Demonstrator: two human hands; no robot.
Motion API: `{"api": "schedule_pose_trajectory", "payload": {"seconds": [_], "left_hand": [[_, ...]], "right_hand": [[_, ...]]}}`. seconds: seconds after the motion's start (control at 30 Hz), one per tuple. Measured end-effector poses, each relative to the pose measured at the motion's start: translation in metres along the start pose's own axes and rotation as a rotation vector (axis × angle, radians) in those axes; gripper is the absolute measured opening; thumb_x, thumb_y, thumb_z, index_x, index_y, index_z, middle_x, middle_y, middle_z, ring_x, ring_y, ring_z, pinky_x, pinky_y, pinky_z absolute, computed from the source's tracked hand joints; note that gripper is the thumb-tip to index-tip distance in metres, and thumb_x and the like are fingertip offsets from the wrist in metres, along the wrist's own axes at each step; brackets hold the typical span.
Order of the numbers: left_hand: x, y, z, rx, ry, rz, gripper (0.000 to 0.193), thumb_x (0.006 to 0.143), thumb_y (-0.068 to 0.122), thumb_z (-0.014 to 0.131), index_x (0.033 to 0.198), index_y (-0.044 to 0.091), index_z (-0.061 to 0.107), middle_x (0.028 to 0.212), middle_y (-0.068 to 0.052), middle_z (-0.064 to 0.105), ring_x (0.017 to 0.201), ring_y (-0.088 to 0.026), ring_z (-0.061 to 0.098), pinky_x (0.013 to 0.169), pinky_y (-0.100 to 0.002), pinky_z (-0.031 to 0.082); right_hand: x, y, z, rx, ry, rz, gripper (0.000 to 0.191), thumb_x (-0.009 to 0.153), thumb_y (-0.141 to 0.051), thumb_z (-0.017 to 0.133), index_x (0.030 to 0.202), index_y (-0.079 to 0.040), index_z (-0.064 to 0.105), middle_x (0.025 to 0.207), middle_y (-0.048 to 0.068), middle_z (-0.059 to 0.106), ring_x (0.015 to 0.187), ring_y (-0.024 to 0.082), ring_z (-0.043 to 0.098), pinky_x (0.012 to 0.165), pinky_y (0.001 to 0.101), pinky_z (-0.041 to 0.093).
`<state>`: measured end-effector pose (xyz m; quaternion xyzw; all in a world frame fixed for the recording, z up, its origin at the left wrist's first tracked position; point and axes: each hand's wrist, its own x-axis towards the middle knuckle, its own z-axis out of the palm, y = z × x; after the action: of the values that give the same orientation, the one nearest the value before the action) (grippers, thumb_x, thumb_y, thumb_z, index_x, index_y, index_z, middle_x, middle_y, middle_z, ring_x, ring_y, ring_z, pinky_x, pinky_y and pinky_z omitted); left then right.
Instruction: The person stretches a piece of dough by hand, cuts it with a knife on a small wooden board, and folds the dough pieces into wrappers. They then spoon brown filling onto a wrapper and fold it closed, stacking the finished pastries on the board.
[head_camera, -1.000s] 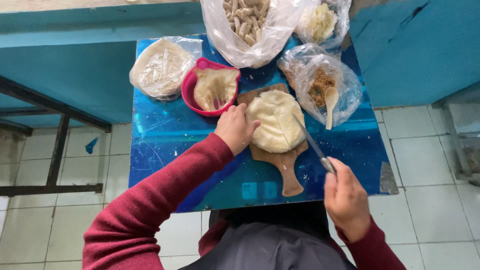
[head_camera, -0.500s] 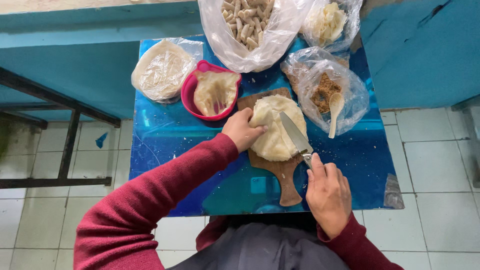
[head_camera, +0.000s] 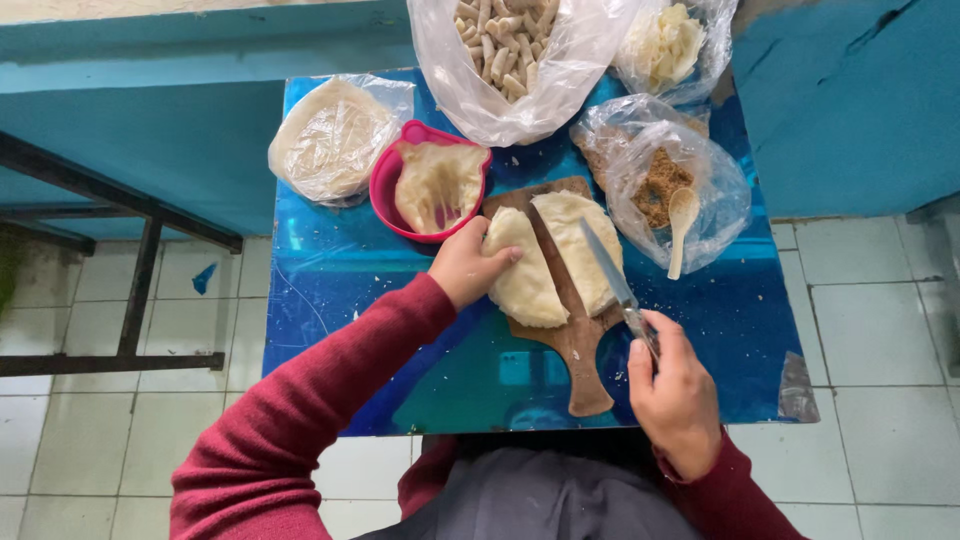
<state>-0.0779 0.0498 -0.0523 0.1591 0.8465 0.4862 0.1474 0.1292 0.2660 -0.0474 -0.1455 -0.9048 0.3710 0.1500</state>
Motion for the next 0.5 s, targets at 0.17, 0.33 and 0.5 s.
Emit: {"api": "schedule_pose_trajectory", "payload": {"seconds": [0.17,0.33,0.5], "left_hand": [[-0.034,0.050,-0.014,0.210,-0.091,0.304,0.037,0.087,0.023,0.074,0.117,0.006,0.061,0.096,-0.019,0.071,0.092,-0.038,0.070,0.077,-0.043,0.056],[-0.057,0.082,0.001,0.277,-0.259,0.634,0.037,0.085,0.022,0.076,0.118,0.010,0.062,0.098,-0.016,0.072,0.090,-0.040,0.069,0.074,-0.047,0.055],[-0.059,0.071,-0.001,0.080,-0.439,0.425,0.044,0.084,0.023,0.076,0.122,0.009,0.060,0.095,-0.014,0.073,0.092,-0.035,0.072,0.077,-0.042,0.056]], "right_hand": [[0.015,-0.011,-0.022,0.514,-0.135,0.317,0.040,0.089,-0.012,0.082,0.127,0.001,0.076,0.083,0.014,0.048,0.074,0.019,0.043,0.069,0.0343,0.039],[0.047,-0.027,-0.044,0.522,-0.331,-0.173,0.046,0.075,-0.009,0.085,0.117,-0.001,0.070,0.109,0.005,0.069,0.099,0.012,0.062,0.086,0.0275,0.051],[0.061,-0.037,-0.040,0.557,-0.573,0.207,0.035,0.077,-0.001,0.083,0.112,0.002,0.076,0.095,0.004,0.077,0.086,0.009,0.066,0.078,0.0283,0.055]]}}
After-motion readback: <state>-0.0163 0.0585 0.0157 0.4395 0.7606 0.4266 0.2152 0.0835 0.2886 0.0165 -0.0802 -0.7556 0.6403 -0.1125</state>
